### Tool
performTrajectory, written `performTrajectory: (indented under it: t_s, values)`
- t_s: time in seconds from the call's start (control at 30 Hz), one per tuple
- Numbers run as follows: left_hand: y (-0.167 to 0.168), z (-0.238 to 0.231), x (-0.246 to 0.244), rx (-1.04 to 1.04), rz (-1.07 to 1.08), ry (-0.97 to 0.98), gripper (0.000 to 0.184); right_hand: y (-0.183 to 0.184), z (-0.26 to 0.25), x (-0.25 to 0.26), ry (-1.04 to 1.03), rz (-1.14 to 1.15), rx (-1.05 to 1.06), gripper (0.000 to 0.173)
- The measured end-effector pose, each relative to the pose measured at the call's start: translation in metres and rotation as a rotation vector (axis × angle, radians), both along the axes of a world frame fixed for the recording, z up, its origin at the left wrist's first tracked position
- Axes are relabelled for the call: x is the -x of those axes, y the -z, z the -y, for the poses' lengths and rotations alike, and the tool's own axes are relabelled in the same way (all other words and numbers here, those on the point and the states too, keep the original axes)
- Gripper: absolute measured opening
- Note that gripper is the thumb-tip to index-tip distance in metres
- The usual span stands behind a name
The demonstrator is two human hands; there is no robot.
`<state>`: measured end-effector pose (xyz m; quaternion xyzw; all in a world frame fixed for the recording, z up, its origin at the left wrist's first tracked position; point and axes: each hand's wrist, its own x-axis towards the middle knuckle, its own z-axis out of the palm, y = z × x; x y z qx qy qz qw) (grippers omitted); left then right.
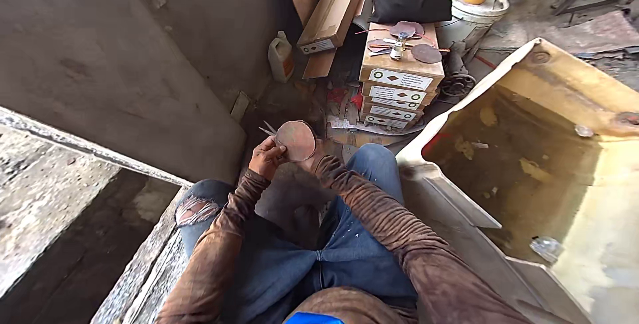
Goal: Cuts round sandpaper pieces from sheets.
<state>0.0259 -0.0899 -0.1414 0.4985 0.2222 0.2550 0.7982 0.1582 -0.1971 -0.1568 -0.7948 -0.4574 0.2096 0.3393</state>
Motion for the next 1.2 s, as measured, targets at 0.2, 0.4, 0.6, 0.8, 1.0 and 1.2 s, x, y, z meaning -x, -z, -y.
performTrajectory:
  t_s: [0.2, 0.4, 0.6, 0.8, 1.0, 1.2]
  values:
    - [0.005, 0.005, -0.001, -0.251, -0.119, -0.116, 0.016, 0.012, -0.016, -0.001, -0.280, -0.038, 0.168, 0.080]
    - [-0.025, 0.027, -0.016, -0.271, -0.239, -0.375, 0.013, -0.017, 0.000, 0.003, -0.057, -0.020, -0.004, 0.067]
    - [-0.031, 0.034, -0.009, -0.503, -0.322, -0.274, 0.019, -0.023, 0.010, -0.003, -0.137, -0.182, -0.077, 0.063]
    - [-0.036, 0.044, 0.002, -0.351, -0.295, -0.412, 0.020, -0.037, 0.017, 0.017, 0.040, -0.139, -0.111, 0.063]
    - [-0.021, 0.012, -0.005, 0.190, -0.381, -0.438, 0.035, -0.016, 0.006, 0.022, 0.068, -0.005, -0.045, 0.058]
    - [-0.009, 0.009, 0.001, -0.235, -0.525, -0.287, 0.011, -0.002, 0.012, 0.017, 0.120, -0.139, 0.079, 0.077]
